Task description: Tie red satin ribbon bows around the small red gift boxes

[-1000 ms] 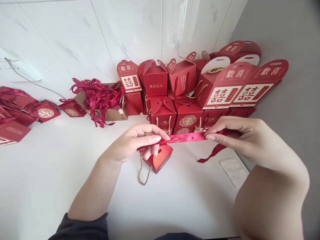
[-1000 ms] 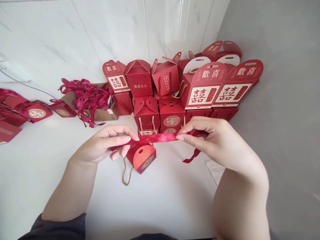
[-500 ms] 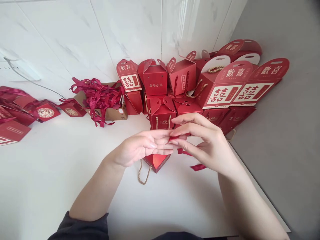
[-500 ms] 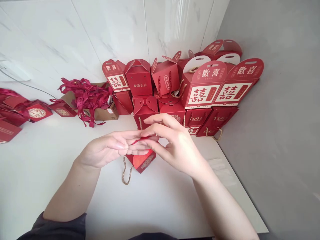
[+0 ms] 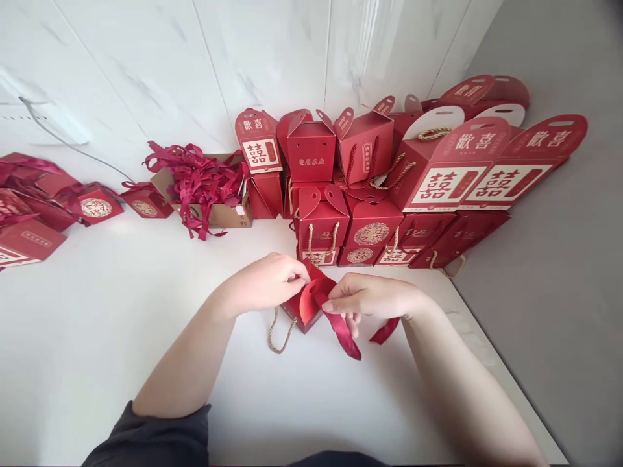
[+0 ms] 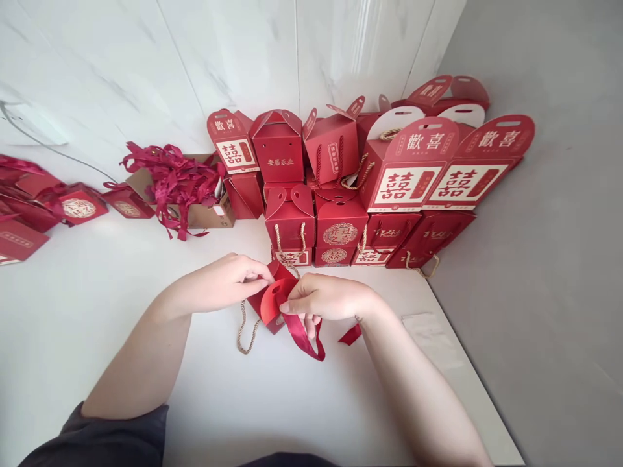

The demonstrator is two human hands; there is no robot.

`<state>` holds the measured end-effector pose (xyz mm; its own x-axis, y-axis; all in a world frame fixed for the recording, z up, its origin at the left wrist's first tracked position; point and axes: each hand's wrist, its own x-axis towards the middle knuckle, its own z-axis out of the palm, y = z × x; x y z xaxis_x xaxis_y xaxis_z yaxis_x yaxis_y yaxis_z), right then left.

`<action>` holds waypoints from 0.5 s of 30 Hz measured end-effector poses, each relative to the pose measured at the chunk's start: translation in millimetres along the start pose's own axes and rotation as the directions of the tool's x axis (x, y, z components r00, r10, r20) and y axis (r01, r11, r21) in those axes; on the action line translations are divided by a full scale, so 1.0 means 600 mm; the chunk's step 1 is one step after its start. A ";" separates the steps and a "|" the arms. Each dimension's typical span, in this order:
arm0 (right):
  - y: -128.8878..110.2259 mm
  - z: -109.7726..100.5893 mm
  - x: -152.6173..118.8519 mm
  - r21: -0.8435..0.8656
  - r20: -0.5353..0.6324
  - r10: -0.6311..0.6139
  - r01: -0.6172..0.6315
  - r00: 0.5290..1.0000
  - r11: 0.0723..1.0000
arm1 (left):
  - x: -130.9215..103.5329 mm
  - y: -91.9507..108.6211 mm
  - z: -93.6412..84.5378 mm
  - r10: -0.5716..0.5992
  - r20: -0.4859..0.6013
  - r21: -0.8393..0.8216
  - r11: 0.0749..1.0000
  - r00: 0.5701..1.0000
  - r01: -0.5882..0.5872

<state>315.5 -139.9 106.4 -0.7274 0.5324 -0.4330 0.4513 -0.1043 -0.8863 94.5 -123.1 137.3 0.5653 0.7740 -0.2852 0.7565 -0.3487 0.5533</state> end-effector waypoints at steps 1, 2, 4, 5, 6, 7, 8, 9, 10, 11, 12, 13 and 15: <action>0.005 -0.001 0.009 0.011 0.011 0.000 0.000 1.000 1.000 | 0.001 0.002 0.001 0.013 -0.011 0.024 1.000 1.000 -0.012; 0.009 -0.001 0.016 0.016 0.011 0.005 -0.005 1.000 1.000 | 0.002 0.004 0.001 0.022 -0.013 0.040 0.999 1.000 -0.021; 0.013 -0.002 0.020 0.010 -0.019 0.015 -0.015 1.000 1.000 | 0.003 0.005 0.001 0.038 -0.001 0.049 0.998 0.999 -0.038; 0.014 -0.002 0.020 0.007 -0.035 0.020 -0.020 0.999 1.000 | 0.004 0.005 0.000 0.046 0.012 0.046 0.998 0.999 -0.047; 0.015 -0.002 0.020 0.005 -0.045 0.024 -0.023 0.999 1.000 | 0.005 0.005 0.000 0.055 0.031 0.040 0.998 0.998 -0.056; 0.015 -0.001 0.020 0.004 -0.050 0.026 -0.026 0.998 1.000 | 0.006 0.005 -0.001 0.062 0.055 0.032 0.997 0.997 -0.064; 0.016 -0.001 0.021 0.005 -0.052 0.026 -0.025 0.998 1.000 | 0.006 0.005 -0.001 0.068 0.078 0.025 0.997 0.995 -0.070; 0.018 -0.001 0.022 0.003 -0.053 0.020 -0.020 0.998 1.000 | 0.008 0.005 0.000 0.069 0.095 0.020 0.997 0.993 -0.071; 0.019 -0.001 0.024 -0.003 -0.053 0.012 -0.012 0.999 1.000 | 0.009 0.005 0.000 0.065 0.102 0.020 0.998 0.993 -0.067; 0.021 0.000 0.026 -0.016 -0.057 0.001 -0.002 0.998 1.000 | 0.010 0.006 0.001 0.061 0.102 0.025 0.998 0.993 -0.064; 0.022 0.000 0.028 -0.034 -0.065 -0.009 0.007 0.998 0.999 | 0.011 0.006 0.002 0.058 0.099 0.031 0.998 0.993 -0.062; 0.023 0.001 0.029 -0.054 -0.071 -0.017 0.013 0.997 0.998 | 0.013 0.007 0.003 0.058 0.092 0.036 0.997 0.994 -0.061; 0.023 0.001 0.026 -0.094 -0.084 -0.025 0.017 0.996 0.995 | 0.014 0.008 0.003 0.057 0.073 0.042 0.997 0.996 -0.060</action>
<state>310.1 -133.9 87.7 -0.6923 0.6039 -0.3949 0.4849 -0.0159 -0.8744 103.2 -119.4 136.1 0.6298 0.7122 -0.3100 0.7344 -0.4160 0.5363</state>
